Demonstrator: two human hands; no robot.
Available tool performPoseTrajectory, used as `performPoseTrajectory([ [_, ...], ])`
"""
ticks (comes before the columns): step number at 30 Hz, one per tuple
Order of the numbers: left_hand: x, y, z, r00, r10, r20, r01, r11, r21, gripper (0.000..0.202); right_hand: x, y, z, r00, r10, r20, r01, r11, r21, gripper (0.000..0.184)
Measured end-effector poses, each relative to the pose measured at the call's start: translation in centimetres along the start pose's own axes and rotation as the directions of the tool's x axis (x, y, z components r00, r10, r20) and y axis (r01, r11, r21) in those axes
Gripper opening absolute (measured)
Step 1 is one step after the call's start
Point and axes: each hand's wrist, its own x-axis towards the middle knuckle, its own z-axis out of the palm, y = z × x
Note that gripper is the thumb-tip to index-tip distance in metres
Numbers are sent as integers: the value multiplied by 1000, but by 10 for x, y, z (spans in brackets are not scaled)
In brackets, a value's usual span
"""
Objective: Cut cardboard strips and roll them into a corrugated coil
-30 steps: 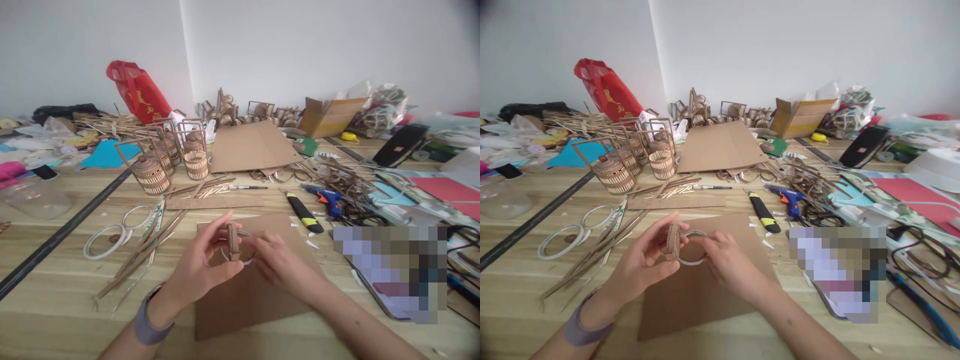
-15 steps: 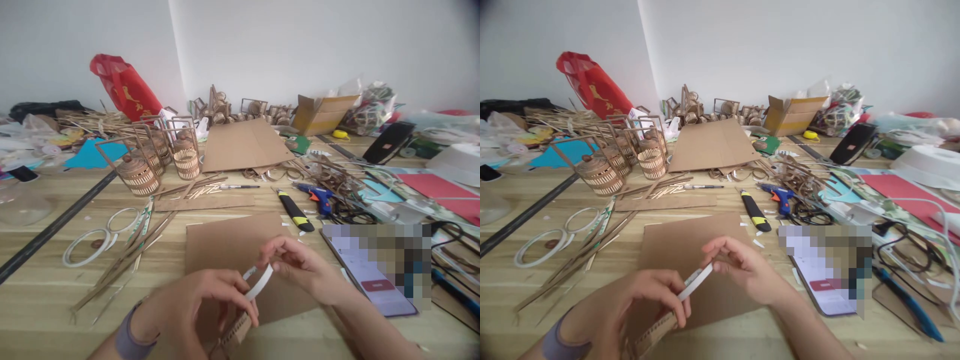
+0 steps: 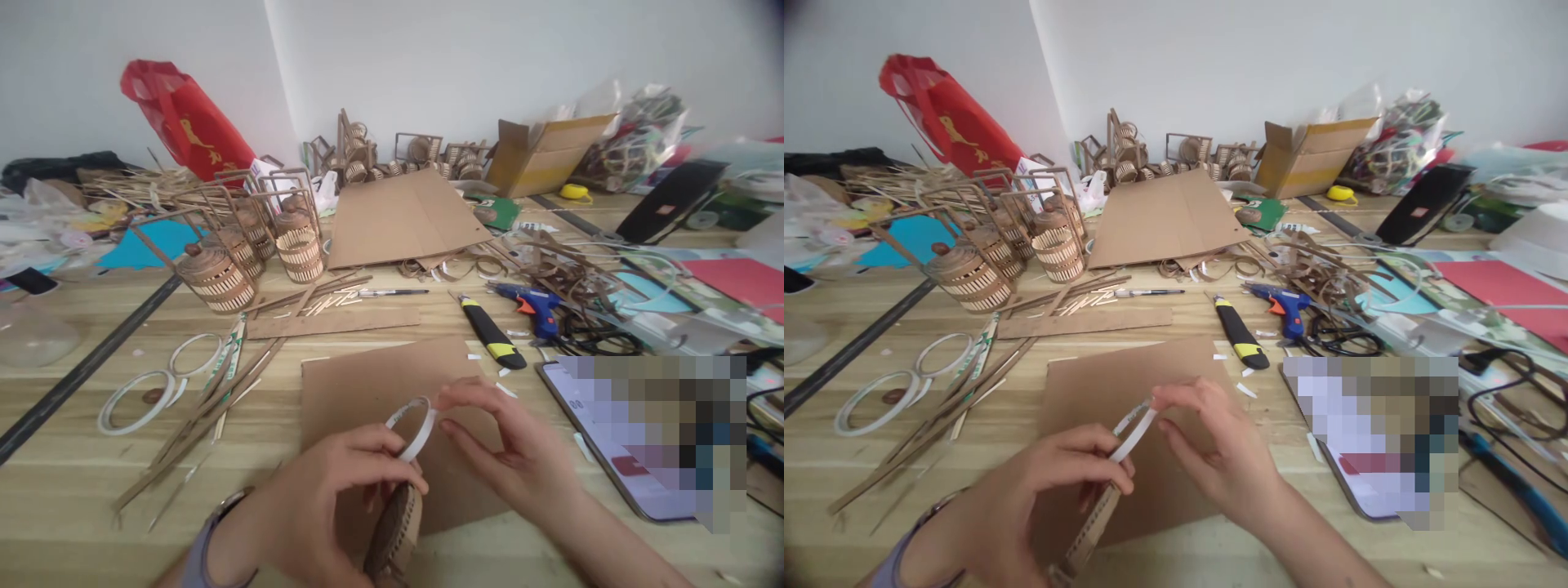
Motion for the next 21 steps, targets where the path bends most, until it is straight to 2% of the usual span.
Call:
performPoseTrajectory([
  [5,2,1,5,999,-24,-48,30,992,124,58,-2,1,2,999,38,-17,-37,996,87,34],
  [9,1,-4,10,987,-25,-156,72,950,302,67,-5,1,4,996,57,-73,-48,991,121,30],
  [15,0,-8,15,971,5,-241,111,880,463,61,-6,5,8,971,155,-183,-159,987,-6,26],
  [18,0,-9,18,970,9,-245,121,851,511,60,-4,3,8,973,55,-226,-89,986,-144,24],
  [21,1,-12,21,970,10,-242,130,821,555,64,-5,1,8,984,-137,-118,93,944,-316,34],
])
